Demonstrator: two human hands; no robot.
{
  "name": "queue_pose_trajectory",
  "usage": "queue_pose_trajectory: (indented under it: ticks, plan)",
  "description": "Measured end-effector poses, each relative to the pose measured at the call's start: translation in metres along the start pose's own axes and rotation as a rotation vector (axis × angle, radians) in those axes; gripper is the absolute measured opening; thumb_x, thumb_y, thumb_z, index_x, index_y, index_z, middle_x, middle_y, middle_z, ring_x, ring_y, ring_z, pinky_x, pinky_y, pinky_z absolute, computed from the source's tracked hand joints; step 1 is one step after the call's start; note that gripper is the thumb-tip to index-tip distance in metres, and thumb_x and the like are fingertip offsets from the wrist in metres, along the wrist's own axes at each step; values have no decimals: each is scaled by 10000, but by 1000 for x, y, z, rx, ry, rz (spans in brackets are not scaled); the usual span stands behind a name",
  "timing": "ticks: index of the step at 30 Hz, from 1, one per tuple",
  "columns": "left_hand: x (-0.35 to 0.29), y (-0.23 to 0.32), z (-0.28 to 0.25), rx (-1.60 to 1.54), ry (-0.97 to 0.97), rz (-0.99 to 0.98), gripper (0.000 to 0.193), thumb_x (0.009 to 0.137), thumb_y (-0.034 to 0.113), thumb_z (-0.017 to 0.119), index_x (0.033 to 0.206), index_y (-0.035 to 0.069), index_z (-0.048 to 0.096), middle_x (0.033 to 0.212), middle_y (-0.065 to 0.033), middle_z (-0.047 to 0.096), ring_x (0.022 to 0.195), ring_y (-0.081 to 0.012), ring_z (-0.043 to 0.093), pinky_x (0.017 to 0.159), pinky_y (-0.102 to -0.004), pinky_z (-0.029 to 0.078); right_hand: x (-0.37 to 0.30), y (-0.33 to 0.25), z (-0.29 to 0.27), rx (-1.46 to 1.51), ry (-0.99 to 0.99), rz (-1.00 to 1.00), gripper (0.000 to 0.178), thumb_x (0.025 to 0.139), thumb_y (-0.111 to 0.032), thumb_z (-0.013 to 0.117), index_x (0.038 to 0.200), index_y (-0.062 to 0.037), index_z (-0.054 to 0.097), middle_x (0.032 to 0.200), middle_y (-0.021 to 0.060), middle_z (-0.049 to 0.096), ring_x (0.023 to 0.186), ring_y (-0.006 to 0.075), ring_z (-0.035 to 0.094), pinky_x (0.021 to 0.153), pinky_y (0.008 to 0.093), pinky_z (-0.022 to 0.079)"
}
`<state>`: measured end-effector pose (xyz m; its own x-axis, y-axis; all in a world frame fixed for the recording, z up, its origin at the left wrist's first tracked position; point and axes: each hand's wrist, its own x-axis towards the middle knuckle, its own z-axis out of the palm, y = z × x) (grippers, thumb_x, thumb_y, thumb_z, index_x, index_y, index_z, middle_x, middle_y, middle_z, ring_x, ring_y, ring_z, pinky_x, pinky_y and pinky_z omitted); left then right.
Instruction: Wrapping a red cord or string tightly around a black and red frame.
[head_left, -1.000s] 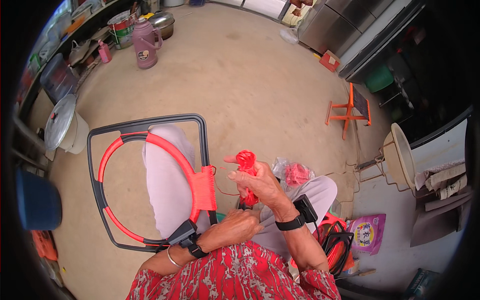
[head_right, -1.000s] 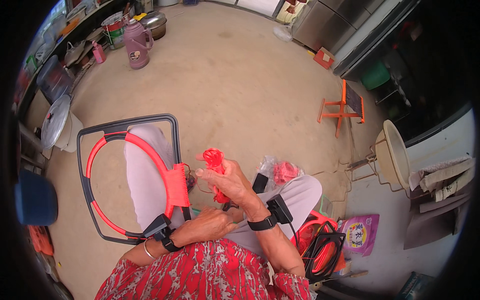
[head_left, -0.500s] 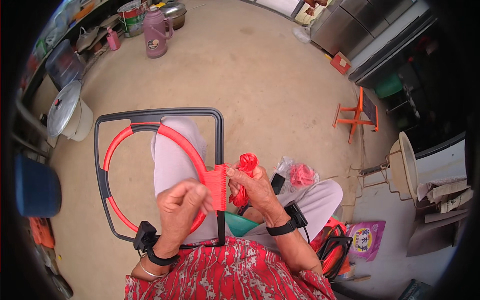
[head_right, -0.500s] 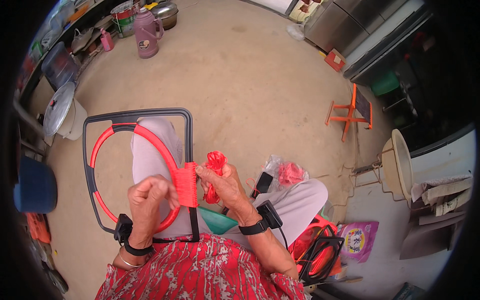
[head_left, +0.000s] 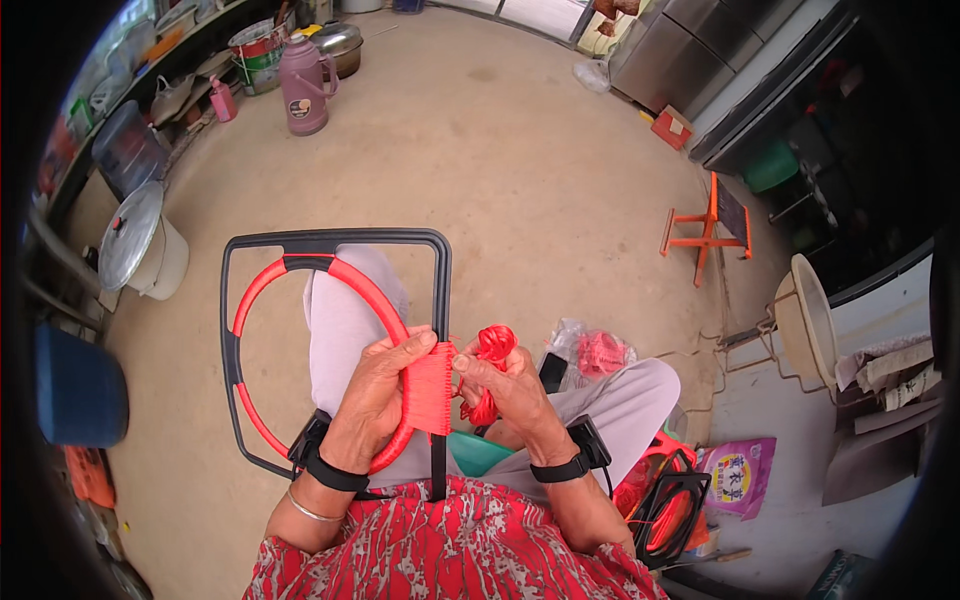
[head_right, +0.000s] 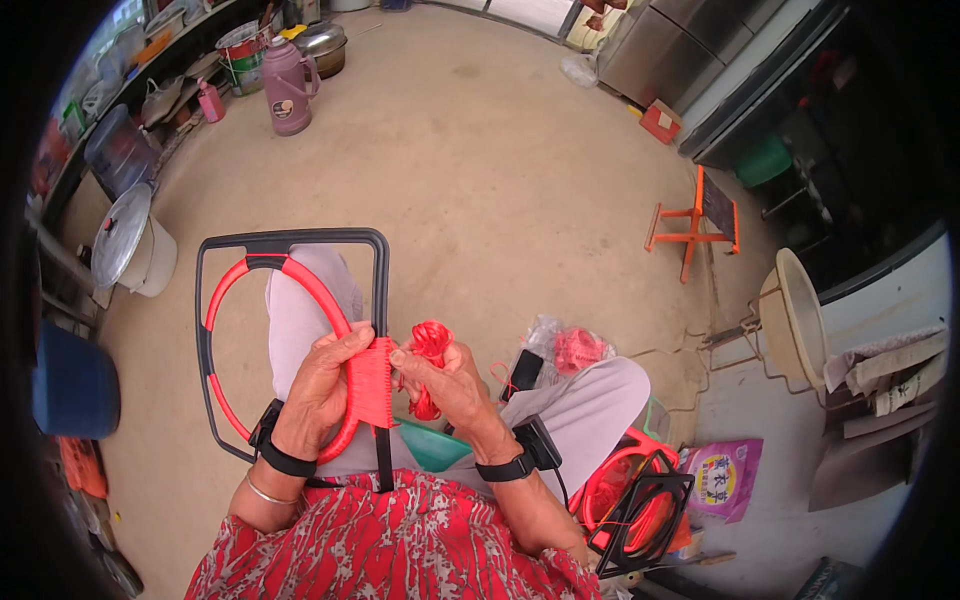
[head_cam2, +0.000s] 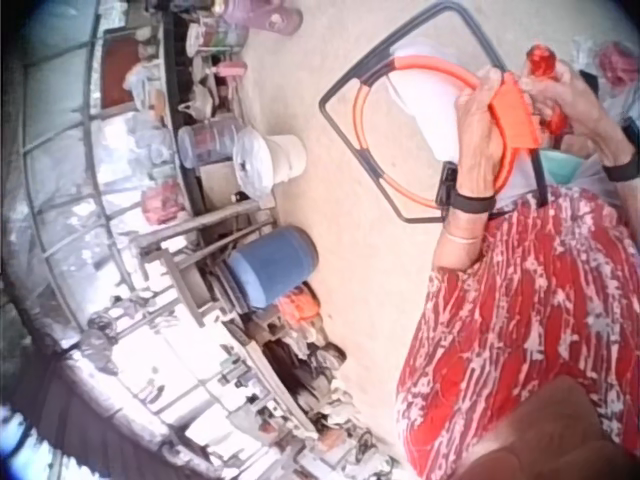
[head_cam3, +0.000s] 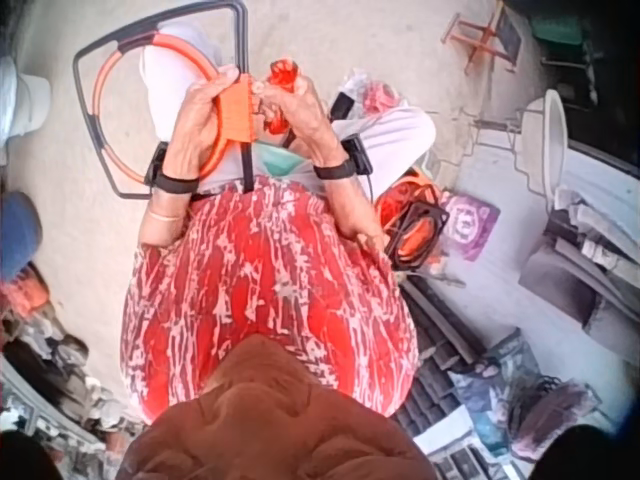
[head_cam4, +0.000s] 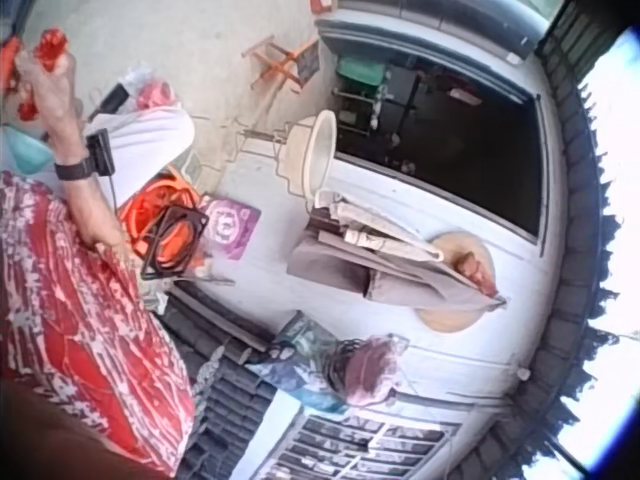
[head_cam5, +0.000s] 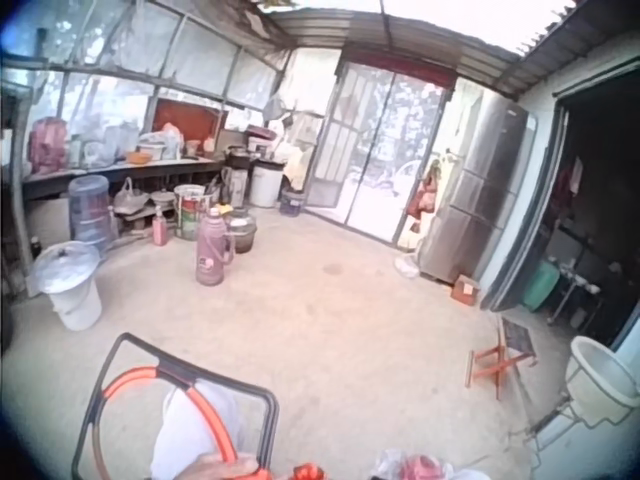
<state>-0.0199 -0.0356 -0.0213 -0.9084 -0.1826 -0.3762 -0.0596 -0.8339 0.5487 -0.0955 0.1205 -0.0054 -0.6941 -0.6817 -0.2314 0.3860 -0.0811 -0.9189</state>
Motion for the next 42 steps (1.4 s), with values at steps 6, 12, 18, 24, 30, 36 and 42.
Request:
queue_pose_trajectory:
  ticks: [6, 12, 18, 24, 30, 36, 42]
  plan:
    - [-3, 2, 2, 50, -1, -73, 174, 871, 99, 626, 979, -25, 569, 842, -197, 662, 682, -287, 680, 625, -423, 605, -4, 0, -7, 75, 46, 18, 140, 877, -155, 651, 879, -39, 573, 625, -6, 521, 528, 74, 483, 493, 242, 389]
    - [-5, 6, 11, 3, -90, -81, 113, 866, 90, 622, 893, 6, 551, 806, -221, 655, 620, -315, 670, 586, -415, 597, -7, -1, -8, 86, 44, 27, 135, 868, -151, 653, 857, -42, 575, 618, -9, 516, 521, 71, 477, 485, 235, 374]
    - [-1, -3, 6, -53, -91, -120, 131, 869, 129, 639, 847, 40, 546, 754, -221, 653, 565, -302, 654, 514, -376, 567, -6, 0, -7, 34, 66, 1, 144, 859, -160, 653, 844, -42, 573, 616, -20, 507, 517, 64, 464, 478, 235, 357]
    - [-3, -12, 6, 67, -64, -34, 142, 862, 123, 648, 827, 21, 557, 727, -208, 650, 553, -288, 651, 506, -369, 567, -7, 21, -19, 137, 70, 85, 160, 865, -182, 649, 900, -52, 562, 618, -26, 499, 509, 51, 448, 476, 233, 355]
    - [-1, -13, 7, 59, -28, 14, 138, 863, 121, 637, 833, 18, 550, 748, -217, 648, 558, -289, 651, 507, -369, 567, -1, -1, -59, -692, -19, 10, 304, 846, -220, 570, 1054, -23, 470, 781, 56, 539, 682, 161, 510, 625, 338, 443]
    - [2, -13, 2, 45, -59, -6, 181, 892, 156, 549, 969, -8, 533, 798, -217, 650, 592, -297, 657, 526, -372, 576, 3, -77, -47, -1008, -45, -1, 283, 859, -177, 525, 1084, -15, 474, 827, 121, 527, 796, 219, 511, 750, 351, 428]
    - [-1, -14, 8, 10, -134, 49, 295, 899, 145, 541, 1151, 1, 487, 971, -174, 620, 752, -292, 673, 568, -418, 603, 27, -102, 33, -1696, -51, -778, 285, 767, -29, 637, 1039, -34, 555, 804, 110, 560, 886, 256, 562, 773, 427, 417]
